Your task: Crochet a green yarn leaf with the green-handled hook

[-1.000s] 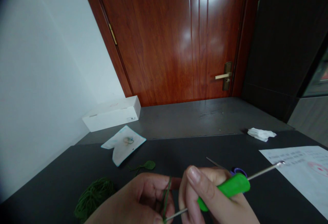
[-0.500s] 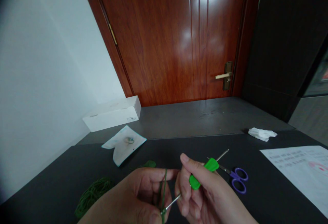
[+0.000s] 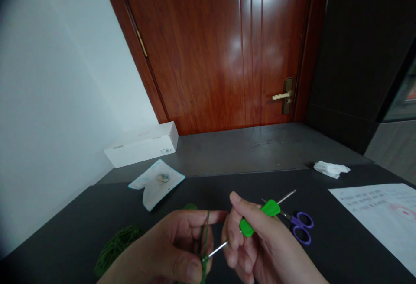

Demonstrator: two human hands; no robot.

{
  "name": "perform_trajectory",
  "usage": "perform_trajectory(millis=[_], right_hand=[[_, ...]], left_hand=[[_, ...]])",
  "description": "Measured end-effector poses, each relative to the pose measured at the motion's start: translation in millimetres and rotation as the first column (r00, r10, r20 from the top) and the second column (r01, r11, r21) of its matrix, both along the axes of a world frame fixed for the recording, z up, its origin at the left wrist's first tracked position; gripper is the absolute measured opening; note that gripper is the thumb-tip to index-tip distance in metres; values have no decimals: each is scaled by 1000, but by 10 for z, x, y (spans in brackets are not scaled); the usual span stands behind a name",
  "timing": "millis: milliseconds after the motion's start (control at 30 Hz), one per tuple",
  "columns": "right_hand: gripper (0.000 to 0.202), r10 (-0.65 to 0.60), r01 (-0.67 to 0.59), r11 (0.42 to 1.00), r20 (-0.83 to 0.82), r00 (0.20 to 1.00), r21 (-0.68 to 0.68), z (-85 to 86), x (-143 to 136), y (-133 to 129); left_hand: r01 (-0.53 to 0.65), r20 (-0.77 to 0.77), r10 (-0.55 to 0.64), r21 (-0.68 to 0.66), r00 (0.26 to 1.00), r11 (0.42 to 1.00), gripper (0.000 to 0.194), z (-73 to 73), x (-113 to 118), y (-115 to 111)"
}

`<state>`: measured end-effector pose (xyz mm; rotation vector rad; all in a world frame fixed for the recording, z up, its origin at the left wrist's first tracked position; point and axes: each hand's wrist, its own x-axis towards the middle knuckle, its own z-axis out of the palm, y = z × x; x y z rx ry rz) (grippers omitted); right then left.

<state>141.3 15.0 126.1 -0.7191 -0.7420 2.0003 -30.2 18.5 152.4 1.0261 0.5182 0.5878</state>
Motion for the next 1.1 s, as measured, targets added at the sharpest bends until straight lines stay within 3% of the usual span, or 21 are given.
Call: perform_trajectory(millis=[200,400,567,667,867,933,1000,1100], right_hand=[[44,6,-6,1000,-2,1000,8,-26,-9,7],[42,71,-85,989,-116,991,-119,-68,0,34],[37,68,-96,979,-157,985,-182,-82,-7,53],[40,44,-54,993,-90,995,-105,-66,-2,35],[50,-36,10,968,100,994,250,-20,26,-10],[53,-79,20,919,135,988,393,-22,62,-24],[55,-120,-7,817,183,976,576,-24,118,-26],[54,-193,-68,551,207,959,832,9,213,9]], left_hand=[[23,-1,-23,-22,1000,999,31,19,-16,-2],[2,-9,-2,27,1000,1000,32,84,10,-1],[-167,-76,163,-36,984,985,51,-31,-34,-26],[-194,-87,188,-57,978,979,50,-85,-61,-26],[-21,-5,20,-150,1000,988,43,-78,-42,7],[10,11,-8,-184,1000,983,43,-75,-39,14],[39,11,-38,-219,999,975,42,-74,-43,17],[56,-1,-59,-274,998,960,45,-80,-52,14]])
